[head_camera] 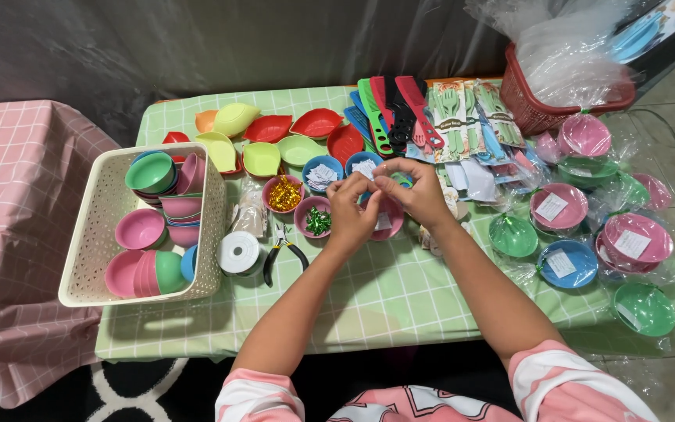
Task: The person assembles sets of plastic toy dishes by placing small paper slips and decorative items into colorful bowls and containers. They handle various items one at a time, including small cups, bowls, and paper slips, and then group the completed sets together on the table.
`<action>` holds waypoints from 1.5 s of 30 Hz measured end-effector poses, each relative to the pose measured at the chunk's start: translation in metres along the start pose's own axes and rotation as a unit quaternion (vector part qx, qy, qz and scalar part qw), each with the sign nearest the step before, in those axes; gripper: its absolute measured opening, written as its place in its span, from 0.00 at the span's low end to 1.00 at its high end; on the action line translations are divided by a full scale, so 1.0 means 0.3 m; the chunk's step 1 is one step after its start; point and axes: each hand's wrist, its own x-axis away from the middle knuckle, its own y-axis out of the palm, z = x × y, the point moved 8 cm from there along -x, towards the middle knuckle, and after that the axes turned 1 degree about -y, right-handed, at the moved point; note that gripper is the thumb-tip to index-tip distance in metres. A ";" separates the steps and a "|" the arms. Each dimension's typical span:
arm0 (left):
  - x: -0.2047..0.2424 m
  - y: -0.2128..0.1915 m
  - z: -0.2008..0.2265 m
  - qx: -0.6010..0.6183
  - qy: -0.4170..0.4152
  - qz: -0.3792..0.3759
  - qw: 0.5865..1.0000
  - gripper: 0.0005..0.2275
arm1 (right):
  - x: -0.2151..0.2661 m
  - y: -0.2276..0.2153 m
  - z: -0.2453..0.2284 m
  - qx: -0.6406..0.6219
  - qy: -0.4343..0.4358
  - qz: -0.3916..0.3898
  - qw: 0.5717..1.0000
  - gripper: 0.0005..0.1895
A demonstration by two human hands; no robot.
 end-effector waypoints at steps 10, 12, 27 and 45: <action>0.013 0.049 -0.015 0.009 -0.014 -0.038 0.999 0.04 | 0.017 -0.033 0.017 0.089 -0.109 0.087 0.986 0.05; 0.014 0.046 0.000 0.000 -0.009 -0.037 0.999 0.04 | 0.024 -0.036 0.000 0.116 -0.121 0.099 0.981 0.04; -0.013 0.008 -0.020 0.033 -0.045 -0.006 0.998 0.06 | -0.023 -0.100 -0.025 0.114 -0.119 0.077 0.983 0.05; -0.015 -0.011 0.038 0.020 0.004 -0.006 1.000 0.04 | -0.001 -0.055 -0.021 0.094 -0.120 0.091 0.984 0.06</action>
